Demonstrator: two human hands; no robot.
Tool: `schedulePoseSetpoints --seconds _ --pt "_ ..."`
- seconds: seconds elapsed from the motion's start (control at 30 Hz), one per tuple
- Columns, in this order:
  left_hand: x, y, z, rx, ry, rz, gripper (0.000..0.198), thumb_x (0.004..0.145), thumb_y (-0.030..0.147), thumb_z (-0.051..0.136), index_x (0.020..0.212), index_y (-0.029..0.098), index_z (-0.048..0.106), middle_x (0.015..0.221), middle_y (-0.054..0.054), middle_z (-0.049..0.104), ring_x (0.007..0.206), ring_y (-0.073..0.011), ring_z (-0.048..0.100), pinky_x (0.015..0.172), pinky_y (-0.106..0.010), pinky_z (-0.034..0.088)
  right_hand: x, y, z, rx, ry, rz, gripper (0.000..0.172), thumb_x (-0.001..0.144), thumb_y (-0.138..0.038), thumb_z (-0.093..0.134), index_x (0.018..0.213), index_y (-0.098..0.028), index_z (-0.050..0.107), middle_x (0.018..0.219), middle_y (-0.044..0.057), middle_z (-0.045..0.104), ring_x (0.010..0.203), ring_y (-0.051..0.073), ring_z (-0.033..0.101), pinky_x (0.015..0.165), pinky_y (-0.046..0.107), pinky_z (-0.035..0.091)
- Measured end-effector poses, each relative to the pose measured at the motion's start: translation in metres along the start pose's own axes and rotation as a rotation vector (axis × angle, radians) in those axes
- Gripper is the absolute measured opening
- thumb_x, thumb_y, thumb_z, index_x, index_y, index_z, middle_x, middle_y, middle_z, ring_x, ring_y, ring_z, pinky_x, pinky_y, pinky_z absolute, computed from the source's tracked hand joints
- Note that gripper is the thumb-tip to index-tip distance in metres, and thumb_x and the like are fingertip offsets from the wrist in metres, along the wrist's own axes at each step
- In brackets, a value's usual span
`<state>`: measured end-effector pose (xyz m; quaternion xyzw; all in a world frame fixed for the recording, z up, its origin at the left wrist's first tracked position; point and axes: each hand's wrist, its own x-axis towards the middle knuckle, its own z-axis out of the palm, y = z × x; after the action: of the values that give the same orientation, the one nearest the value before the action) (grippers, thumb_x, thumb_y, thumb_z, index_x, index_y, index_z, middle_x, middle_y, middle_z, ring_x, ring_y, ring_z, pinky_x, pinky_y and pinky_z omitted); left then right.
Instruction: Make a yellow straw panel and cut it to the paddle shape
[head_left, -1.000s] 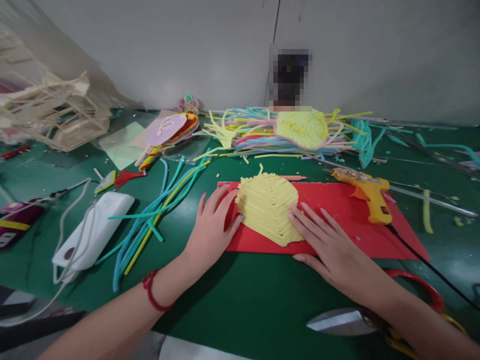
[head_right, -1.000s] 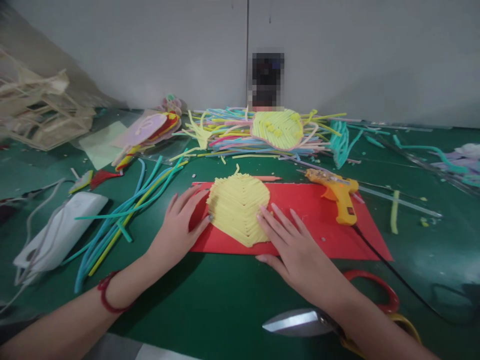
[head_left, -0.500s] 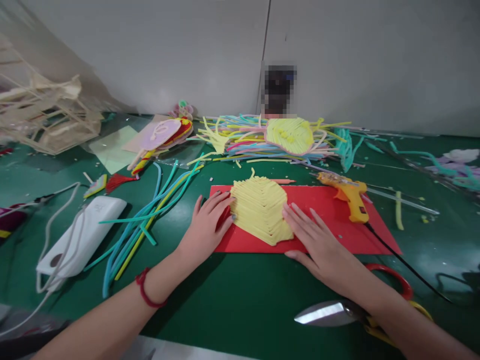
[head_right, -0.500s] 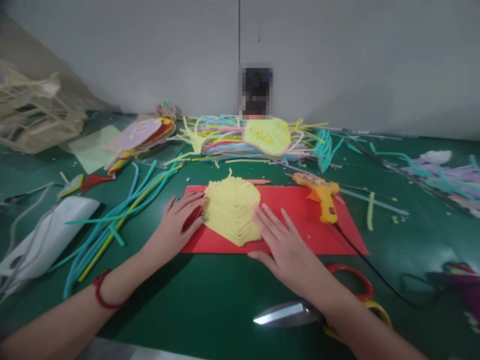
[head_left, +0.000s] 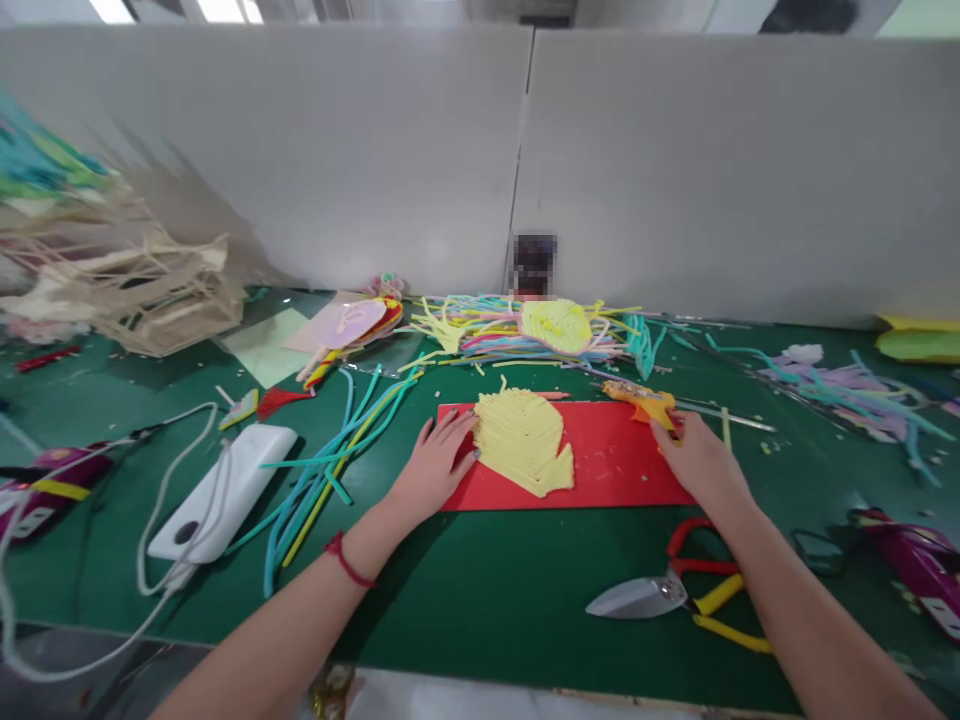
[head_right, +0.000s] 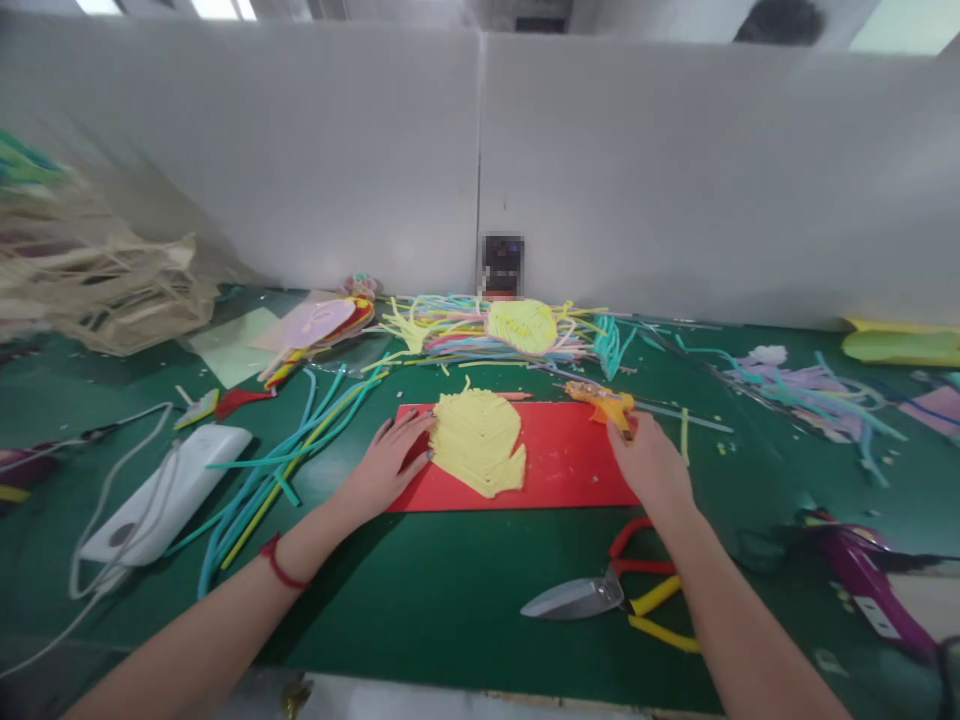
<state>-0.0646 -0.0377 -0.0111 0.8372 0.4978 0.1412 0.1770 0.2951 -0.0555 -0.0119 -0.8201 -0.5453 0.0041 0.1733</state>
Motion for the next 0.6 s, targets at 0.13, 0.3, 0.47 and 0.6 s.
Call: schedulePoseSetpoints --seconds 0.13,0.3,0.47,0.6 --pt "-0.001 0.000 0.001 0.000 0.004 0.005 0.042 0.094 0.028 0.038 0.135 0.020 0.040 0.145 -0.009 0.042 0.139 -0.0219 0.028 0.113 -0.052 0.019 0.005 0.008 0.000 0.062 -0.103 -0.042 0.051 0.084 -0.041 0.040 0.123 -0.009 0.045 0.088 0.016 0.069 0.075 0.030 0.067 0.064 0.037 0.048" --pt "-0.001 -0.003 0.004 -0.006 -0.004 -0.016 0.043 0.093 0.025 0.039 0.136 0.022 0.039 0.146 -0.007 0.041 0.139 -0.0199 0.026 0.114 -0.049 0.017 0.003 0.014 -0.017 -0.081 -0.080 0.158 0.057 0.087 -0.043 0.032 0.131 -0.009 0.038 0.081 0.017 0.067 0.074 0.033 0.066 0.064 0.042 0.048" --pt "-0.001 -0.008 0.007 -0.023 0.012 -0.007 0.044 0.092 0.023 0.041 0.135 0.023 0.040 0.146 -0.007 0.041 0.139 -0.0199 0.027 0.114 -0.049 0.018 0.016 0.004 -0.035 -0.074 -0.030 0.144 0.046 0.085 -0.045 0.039 0.104 -0.010 0.061 0.101 0.027 0.061 0.101 0.045 0.057 0.079 0.056 0.043" --pt "0.000 -0.010 0.009 -0.028 0.038 0.012 0.044 0.091 0.024 0.043 0.135 0.021 0.040 0.144 -0.008 0.043 0.138 -0.0206 0.029 0.113 -0.049 0.019 0.044 -0.030 -0.032 0.109 0.000 0.034 0.035 0.083 -0.043 0.047 0.089 -0.013 0.064 0.105 0.024 0.060 0.106 0.041 0.055 0.085 0.052 0.043"
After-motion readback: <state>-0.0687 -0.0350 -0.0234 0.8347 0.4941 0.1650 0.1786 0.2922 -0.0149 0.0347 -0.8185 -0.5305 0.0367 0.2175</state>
